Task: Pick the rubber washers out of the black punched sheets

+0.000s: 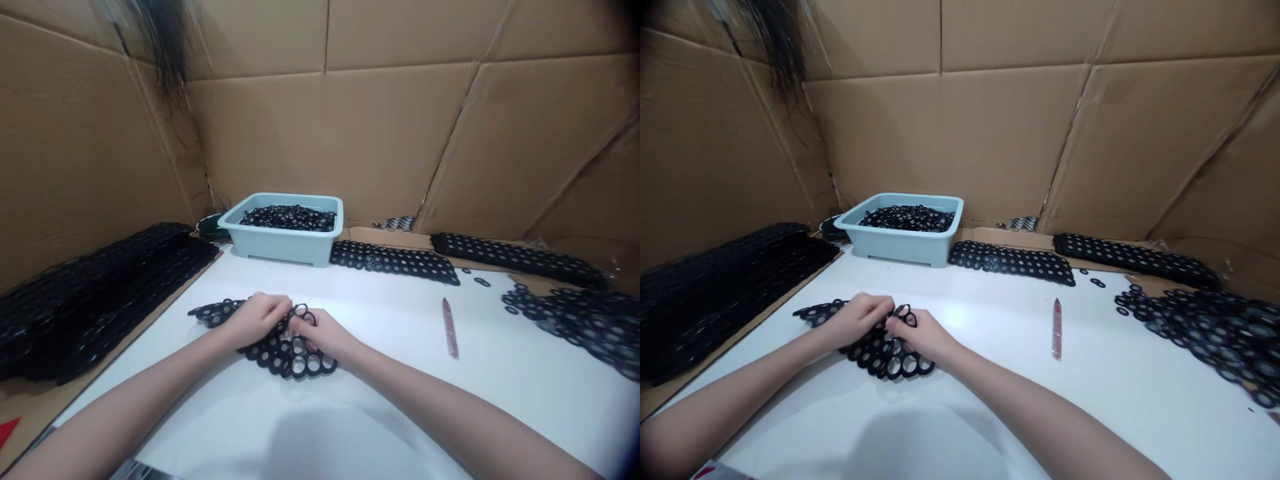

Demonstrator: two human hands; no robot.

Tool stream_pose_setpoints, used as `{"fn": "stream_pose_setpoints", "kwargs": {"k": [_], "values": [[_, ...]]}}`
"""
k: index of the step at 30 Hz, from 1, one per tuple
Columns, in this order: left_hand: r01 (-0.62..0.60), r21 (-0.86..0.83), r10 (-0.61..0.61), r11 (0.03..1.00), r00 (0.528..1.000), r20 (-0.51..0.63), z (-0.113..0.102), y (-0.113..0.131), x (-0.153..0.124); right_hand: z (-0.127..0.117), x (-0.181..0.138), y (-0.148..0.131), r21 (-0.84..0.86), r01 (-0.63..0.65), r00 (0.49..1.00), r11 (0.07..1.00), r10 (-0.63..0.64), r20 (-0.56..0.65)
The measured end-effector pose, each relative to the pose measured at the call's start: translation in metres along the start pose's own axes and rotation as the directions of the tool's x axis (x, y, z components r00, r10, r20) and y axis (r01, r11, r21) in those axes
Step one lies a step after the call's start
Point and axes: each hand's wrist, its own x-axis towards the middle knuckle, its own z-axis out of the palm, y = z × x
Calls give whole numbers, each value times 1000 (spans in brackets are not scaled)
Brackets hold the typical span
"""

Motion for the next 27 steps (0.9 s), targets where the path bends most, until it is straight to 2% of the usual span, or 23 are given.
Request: {"fn": "stream_pose_setpoints", "kwargs": {"k": [1,3,4,5,9,11,16,20,24,27], "values": [[66,-66,-72,996,993,-94,-4,-5,2,0,-1,-1,-42,25,1000,999,-24,17],[199,-158,-240,967,920,-310,-13,-15,5,1,-3,-1,-93,37,999,995,-34,33],[240,-161,-284,957,885,-369,-18,-19,5,2,-3,-1,-96,27,999,995,-24,29],[267,-127,-296,955,873,-387,-21,-22,6,2,-3,-1,-78,17,1000,997,-15,24],[222,163,-187,961,961,-205,-20,-28,6,-2,0,1,40,36,999,999,-35,-7],[189,249,-159,950,978,-133,-14,-30,7,-6,3,2,67,67,997,996,-64,-44],[177,214,-175,961,984,-28,-17,-41,10,-17,10,4,151,58,988,987,-35,-151],[181,238,-166,954,983,-83,-24,-46,9,-16,12,4,204,7,989,979,24,-147],[213,447,-118,869,966,-231,-20,-52,10,-11,9,1,178,-8,992,984,31,-124],[189,578,-2,794,952,-307,-15,-56,13,-7,7,0,168,8,993,986,12,-119]]}}
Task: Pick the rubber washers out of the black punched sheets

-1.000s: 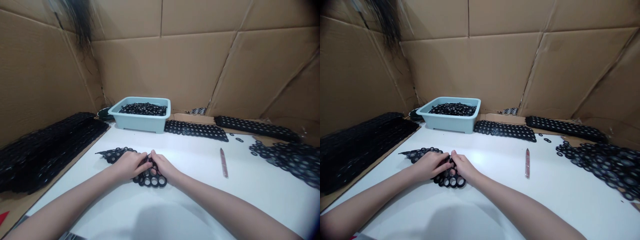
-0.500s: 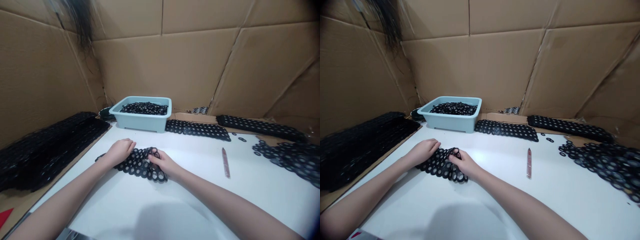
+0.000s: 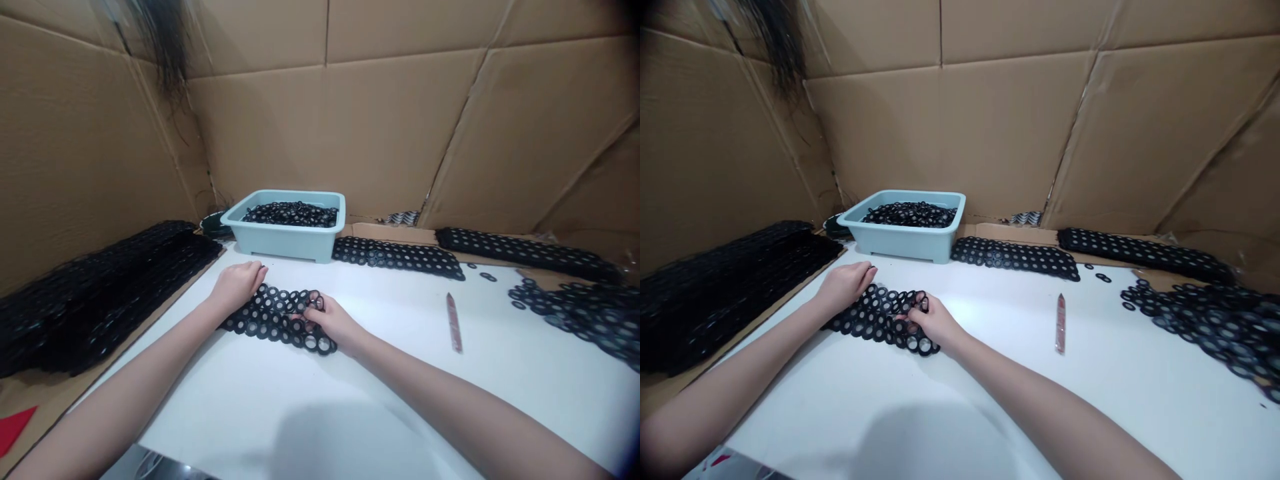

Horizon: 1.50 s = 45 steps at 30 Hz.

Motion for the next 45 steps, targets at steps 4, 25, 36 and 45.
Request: {"fn": "stream_pose_setpoints", "kwargs": {"k": [4,25,36,45], "values": [[-86,69,93,994,990,-104,-3,15,-3,2,-1,3,1,27,1000,1000,-27,-1],[283,-449,-286,848,956,64,-9,38,-9,11,-8,10,-108,111,988,988,-98,118],[-95,-223,137,970,973,184,-21,63,-22,9,-9,8,-110,136,975,984,-114,192],[-21,-357,135,934,945,297,-12,62,-22,-4,-3,4,-45,38,915,998,-17,403]]}}
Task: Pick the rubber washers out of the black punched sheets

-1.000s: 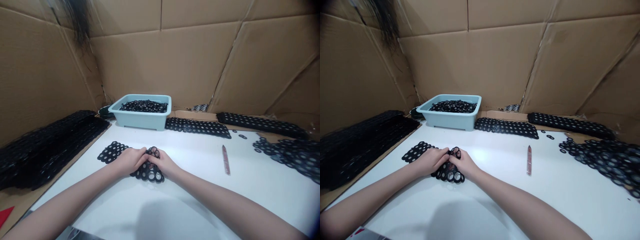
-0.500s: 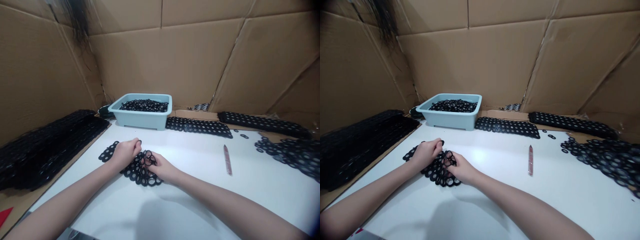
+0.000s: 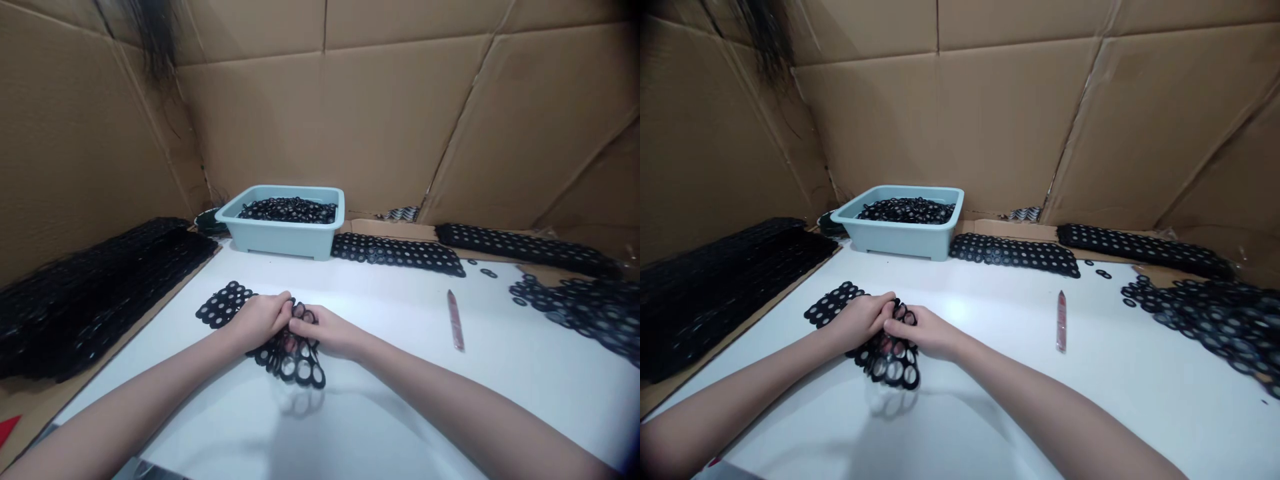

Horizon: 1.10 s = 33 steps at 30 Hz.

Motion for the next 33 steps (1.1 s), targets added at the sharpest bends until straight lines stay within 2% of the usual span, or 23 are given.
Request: {"fn": "stream_pose_setpoints", "kwargs": {"k": [3,8,12,14,16,17,19,20,21,22,23,25,27,30,33], "values": [[12,-83,-12,996,1000,8,0,-1,1,2,2,5,31,-44,995,999,47,-87],[84,-215,-78,973,996,36,-2,3,-3,3,3,8,29,-56,988,998,60,-143],[60,-260,-55,964,998,29,-3,10,-7,6,3,6,-4,-52,978,999,50,-201],[36,-302,-28,953,999,31,-4,6,-4,7,3,4,5,-57,974,998,57,-219],[76,-375,-96,924,995,-34,-7,-6,2,7,4,3,50,-78,958,996,88,-274],[119,-416,-176,902,979,-101,-9,-13,5,7,4,2,86,-88,944,992,111,-311],[216,-483,-382,848,882,-277,-14,-25,9,4,5,1,167,-90,916,982,147,-372],[235,-489,-437,840,828,-352,-16,-29,9,3,6,1,204,-79,907,976,155,-390],[241,-464,-445,853,801,-401,-18,-29,9,2,6,2,233,-62,903,970,155,-402],[234,-412,-410,880,813,-414,-19,-27,7,1,6,2,255,-47,900,966,152,-409],[212,-340,-345,916,850,-399,-19,-22,4,1,6,2,271,-41,897,962,155,-415],[152,-178,-203,972,926,-317,-16,-8,-2,1,6,3,288,-37,888,957,163,-429],[108,-71,-121,992,966,-227,-12,5,-7,1,6,3,276,-11,896,961,132,-425],[104,-73,-113,992,985,-132,-6,12,-9,2,5,3,219,79,917,973,15,-399],[135,-199,-153,971,985,-78,-5,7,-6,2,4,3,181,143,921,973,-64,-385]]}}
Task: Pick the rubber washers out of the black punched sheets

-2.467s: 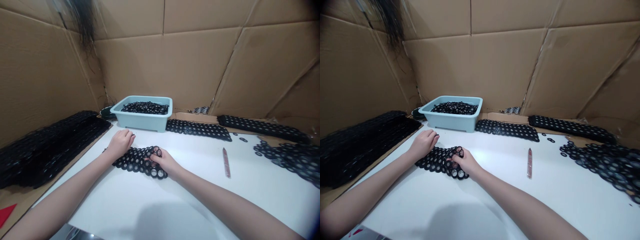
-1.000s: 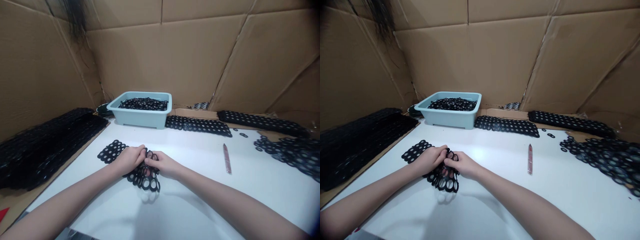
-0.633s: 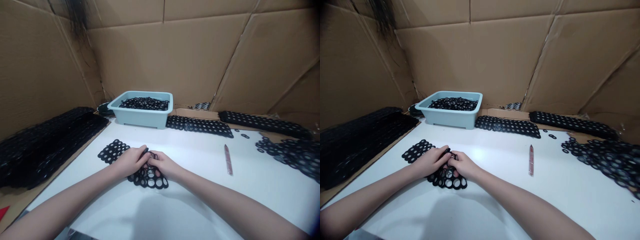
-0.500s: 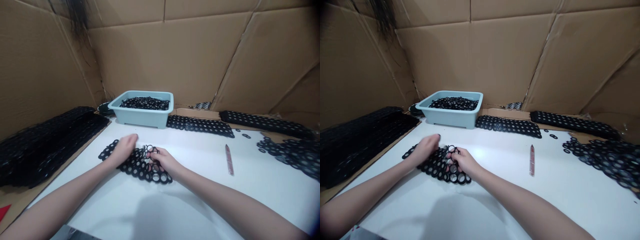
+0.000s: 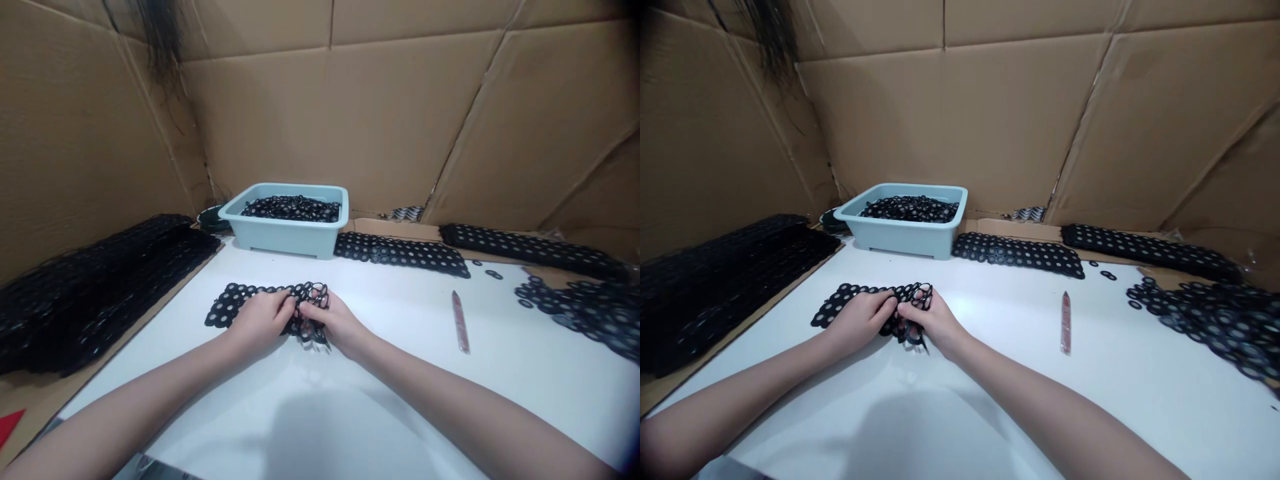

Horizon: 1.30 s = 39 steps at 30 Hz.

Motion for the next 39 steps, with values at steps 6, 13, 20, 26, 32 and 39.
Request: {"fn": "stream_pose_setpoints", "kwargs": {"k": [6,13,20,26,32,39], "values": [[65,-51,-66,997,998,-7,-2,-3,3,1,-1,1,62,-35,999,997,37,-24],[-4,-128,18,992,994,106,2,8,-7,3,-2,3,135,-31,999,990,36,-35],[133,-358,-162,924,986,-50,-7,-12,13,6,-2,-1,110,-109,993,988,114,-39],[173,-102,-186,980,972,-146,-11,-19,13,6,-1,0,145,-101,991,984,112,-68],[35,51,-42,998,991,125,1,3,-6,4,0,3,88,-64,990,994,75,-124],[13,156,-29,988,995,99,-2,10,-11,5,-1,5,8,-3,991,1000,4,-136]]}}
